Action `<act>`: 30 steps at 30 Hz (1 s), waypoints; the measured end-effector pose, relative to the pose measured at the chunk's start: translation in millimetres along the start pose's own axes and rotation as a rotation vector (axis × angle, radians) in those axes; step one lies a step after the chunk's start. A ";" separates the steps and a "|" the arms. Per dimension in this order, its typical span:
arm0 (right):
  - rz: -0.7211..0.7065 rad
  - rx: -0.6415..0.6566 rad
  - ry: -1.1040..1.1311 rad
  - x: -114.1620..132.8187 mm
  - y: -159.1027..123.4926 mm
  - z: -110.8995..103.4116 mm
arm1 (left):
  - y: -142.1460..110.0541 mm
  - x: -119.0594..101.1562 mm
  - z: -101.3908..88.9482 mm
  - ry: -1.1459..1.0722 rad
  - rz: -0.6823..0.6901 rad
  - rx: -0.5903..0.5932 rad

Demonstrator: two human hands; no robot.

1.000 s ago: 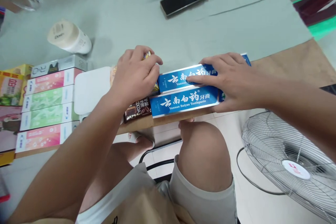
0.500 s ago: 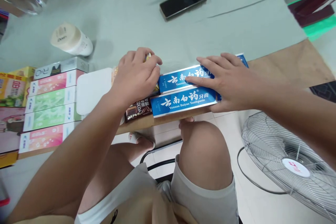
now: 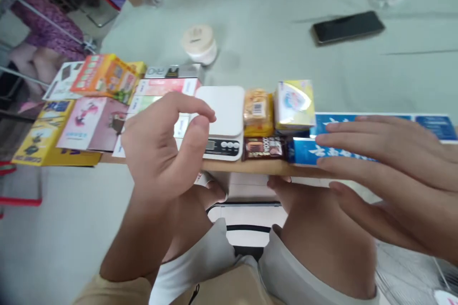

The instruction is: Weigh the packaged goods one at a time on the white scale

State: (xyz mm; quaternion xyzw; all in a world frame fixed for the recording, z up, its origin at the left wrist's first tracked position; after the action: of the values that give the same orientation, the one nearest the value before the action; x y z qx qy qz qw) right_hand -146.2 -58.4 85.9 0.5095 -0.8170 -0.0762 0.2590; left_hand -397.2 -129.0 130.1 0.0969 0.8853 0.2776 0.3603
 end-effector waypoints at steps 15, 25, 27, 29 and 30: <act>-0.670 0.168 0.130 210.6 276.5 167.2 | -125.2 134.5 -208.4 0.011 -0.435 -0.949; -0.354 0.427 -0.124 279.7 398.0 304.0 | -222.7 203.2 -247.0 -0.432 -0.988 -1.444; -0.308 0.477 -0.147 284.7 400.2 318.2 | -225.4 210.3 -244.0 -0.498 -1.011 -1.429; -0.273 0.536 -0.165 287.0 398.2 326.1 | -225.9 215.3 -242.5 -0.557 -0.999 -1.427; -0.255 0.561 -0.169 287.2 397.0 328.1 | -226.6 217.2 -242.7 -0.578 -0.985 -1.442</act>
State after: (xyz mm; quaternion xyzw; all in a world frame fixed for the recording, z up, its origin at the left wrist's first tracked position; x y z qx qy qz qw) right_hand -724.9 -168.4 59.1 0.6511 -0.7544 0.0783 0.0277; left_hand -715.4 -338.0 18.4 -0.4736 0.3146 0.5426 0.6183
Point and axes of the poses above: each hand's wrist, its own y-axis towards the middle knuckle, its own z-axis out of the palm, x = y × z, the point moved 8 cm from there along y, towards the middle knuckle, and after that the axes turned 6 degrees about x, right-handed, at the moved point
